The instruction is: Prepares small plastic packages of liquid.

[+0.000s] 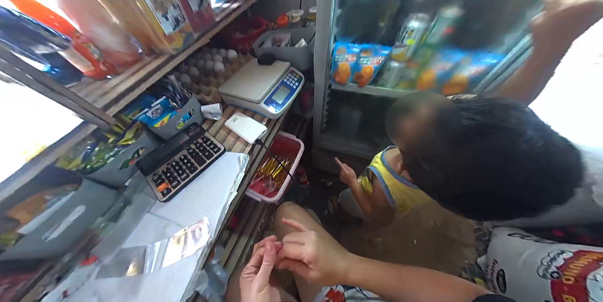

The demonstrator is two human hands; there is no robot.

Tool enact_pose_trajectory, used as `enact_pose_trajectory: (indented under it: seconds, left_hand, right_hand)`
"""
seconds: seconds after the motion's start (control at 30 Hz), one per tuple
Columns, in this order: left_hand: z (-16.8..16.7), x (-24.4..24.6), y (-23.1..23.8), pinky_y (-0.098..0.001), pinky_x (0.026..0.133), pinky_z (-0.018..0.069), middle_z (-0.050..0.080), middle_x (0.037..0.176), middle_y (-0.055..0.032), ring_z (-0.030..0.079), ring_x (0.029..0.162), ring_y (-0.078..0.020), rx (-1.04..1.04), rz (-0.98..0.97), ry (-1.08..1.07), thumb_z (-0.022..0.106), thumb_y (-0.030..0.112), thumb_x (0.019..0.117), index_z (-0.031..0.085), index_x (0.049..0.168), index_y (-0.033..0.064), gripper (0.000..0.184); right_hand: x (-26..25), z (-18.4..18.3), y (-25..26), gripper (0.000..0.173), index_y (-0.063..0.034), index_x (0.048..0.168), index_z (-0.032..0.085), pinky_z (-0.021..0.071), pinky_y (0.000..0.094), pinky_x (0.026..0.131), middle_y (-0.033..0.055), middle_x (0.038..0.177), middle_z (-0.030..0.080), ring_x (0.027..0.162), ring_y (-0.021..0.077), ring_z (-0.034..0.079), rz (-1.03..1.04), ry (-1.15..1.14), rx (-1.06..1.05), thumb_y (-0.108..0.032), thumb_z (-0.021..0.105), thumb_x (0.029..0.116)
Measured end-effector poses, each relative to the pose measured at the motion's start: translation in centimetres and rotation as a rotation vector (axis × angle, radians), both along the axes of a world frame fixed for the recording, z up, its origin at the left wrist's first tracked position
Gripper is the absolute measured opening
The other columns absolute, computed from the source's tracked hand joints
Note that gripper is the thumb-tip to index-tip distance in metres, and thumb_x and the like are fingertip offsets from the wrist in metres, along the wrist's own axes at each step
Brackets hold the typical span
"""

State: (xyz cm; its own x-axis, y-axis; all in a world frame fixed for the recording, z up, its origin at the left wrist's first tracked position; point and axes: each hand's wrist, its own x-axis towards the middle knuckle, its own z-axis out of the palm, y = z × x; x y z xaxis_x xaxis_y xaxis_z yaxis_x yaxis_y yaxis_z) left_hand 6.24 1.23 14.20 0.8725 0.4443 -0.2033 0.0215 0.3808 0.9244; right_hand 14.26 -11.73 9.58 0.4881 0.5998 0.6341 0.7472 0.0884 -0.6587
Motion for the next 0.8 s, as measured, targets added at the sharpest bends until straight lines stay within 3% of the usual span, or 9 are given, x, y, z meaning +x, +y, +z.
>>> enact_pose_trajectory:
  seconds: [0.07, 0.17, 0.27, 0.37, 0.43, 0.53, 0.63, 0.7, 0.8]
  left_hand:
    - [-0.4, 0.1, 0.3, -0.0230, 0.080, 0.0579, 0.076, 0.094, 0.0036, 0.070, 0.087, -0.0046, -0.122, -0.014, -0.011, 0.049, 0.006, 0.1018, 0.074, 0.080, 0.0145, 0.035]
    - [-1.6, -0.8, 2.0, -0.0221, 0.092, 0.0553, 0.072, 0.120, 0.0124, 0.066, 0.108, -0.0013, 0.025, -0.213, -0.230, 0.067, 0.024, 0.0985, 0.082, 0.090, 0.0280, 0.017]
    - [-1.0, -1.6, 4.7, -0.0254, 0.109, 0.0440, 0.064, 0.131, 0.0114, 0.053, 0.128, -0.0050, 0.630, -0.358, -0.328, 0.065, 0.030, 0.1008, 0.079, 0.101, 0.0340, 0.015]
    - [0.3, -1.9, 5.3, -0.0487, 0.104, 0.0346, 0.076, 0.108, 0.0004, 0.060, 0.116, -0.0232, 1.358, -0.224, -0.269, 0.062, 0.010, 0.0958, 0.082, 0.095, 0.0253, 0.025]
    - [0.6, -1.6, 4.6, -0.0517, 0.103, 0.0345, 0.076, 0.108, -0.0015, 0.062, 0.112, -0.0256, 1.557, -0.108, -0.214, 0.058, 0.005, 0.0945, 0.082, 0.099, 0.0192, 0.029]
    - [0.4, -0.8, 3.3, -0.0364, 0.110, 0.0410, 0.071, 0.123, -0.0099, 0.060, 0.123, -0.0193, 1.035, -0.117, -0.262, 0.050, 0.008, 0.0983, 0.077, 0.107, 0.0020, 0.029]
    - [0.5, -0.5, 1.7, -0.0226, 0.089, 0.0571, 0.074, 0.111, 0.0063, 0.068, 0.103, -0.0036, 0.168, -0.077, -0.268, 0.060, 0.021, 0.1024, 0.078, 0.087, 0.0162, 0.025]
    - [0.4, -0.4, 1.9, -0.0200, 0.085, 0.0571, 0.075, 0.109, 0.0110, 0.068, 0.099, -0.0007, 0.056, -0.118, -0.331, 0.066, 0.027, 0.0999, 0.080, 0.084, 0.0230, 0.022]
    - [0.6, -0.9, 3.9, -0.0208, 0.100, 0.0493, 0.066, 0.126, 0.0133, 0.059, 0.117, -0.0010, 0.425, -0.278, -0.471, 0.066, 0.028, 0.1005, 0.080, 0.103, 0.0297, 0.015]
  right_hand:
    - [0.1, 0.0, 0.1, 0.018, 0.0034, 0.098, 0.071, 0.0366, 0.0477, 0.119, 0.0126, 0.089, 0.072, 0.093, 0.0209, 0.071, 0.067, 0.071, 0.024, -0.010, 0.060, 0.1022]
    - [0.9, 0.5, -0.4, 0.020, 0.0067, 0.102, 0.071, 0.0336, 0.0486, 0.121, 0.0145, 0.096, 0.074, 0.099, 0.0194, 0.071, 0.187, 0.229, 0.070, -0.008, 0.057, 0.1031]
    - [1.7, 1.3, -1.1, 0.024, 0.0048, 0.100, 0.073, 0.0345, 0.0462, 0.121, 0.0115, 0.096, 0.075, 0.100, 0.0157, 0.071, 0.197, 0.265, 0.036, -0.013, 0.057, 0.1048]
    - [1.6, 1.9, -1.2, 0.022, 0.0040, 0.099, 0.073, 0.0383, 0.0434, 0.119, 0.0106, 0.094, 0.075, 0.097, 0.0152, 0.072, 0.126, 0.184, -0.026, -0.011, 0.058, 0.1040]
    - [1.1, 2.1, -0.7, 0.021, 0.0040, 0.099, 0.073, 0.0400, 0.0416, 0.118, 0.0108, 0.094, 0.075, 0.097, 0.0157, 0.072, 0.086, 0.124, -0.037, -0.011, 0.059, 0.1033]
    - [0.1, 2.3, 0.3, 0.018, 0.0040, 0.095, 0.071, 0.0419, 0.0380, 0.116, 0.0112, 0.090, 0.074, 0.093, 0.0158, 0.072, 0.032, 0.051, 0.010, -0.009, 0.060, 0.1020]
    - [-0.7, 2.6, 0.9, 0.020, 0.0054, 0.095, 0.074, 0.0430, 0.0401, 0.115, 0.0133, 0.090, 0.076, 0.093, 0.0189, 0.074, 0.042, 0.052, 0.045, -0.009, 0.062, 0.1012]
    - [-0.4, 2.6, 0.7, 0.020, 0.0066, 0.097, 0.073, 0.0411, 0.0417, 0.117, 0.0138, 0.092, 0.075, 0.094, 0.0183, 0.073, 0.106, 0.122, 0.070, -0.008, 0.061, 0.1018]
    - [1.2, 3.0, -0.4, 0.021, 0.0043, 0.098, 0.073, 0.0397, 0.0422, 0.118, 0.0111, 0.095, 0.076, 0.098, 0.0142, 0.072, 0.153, 0.168, 0.084, -0.010, 0.059, 0.1033]
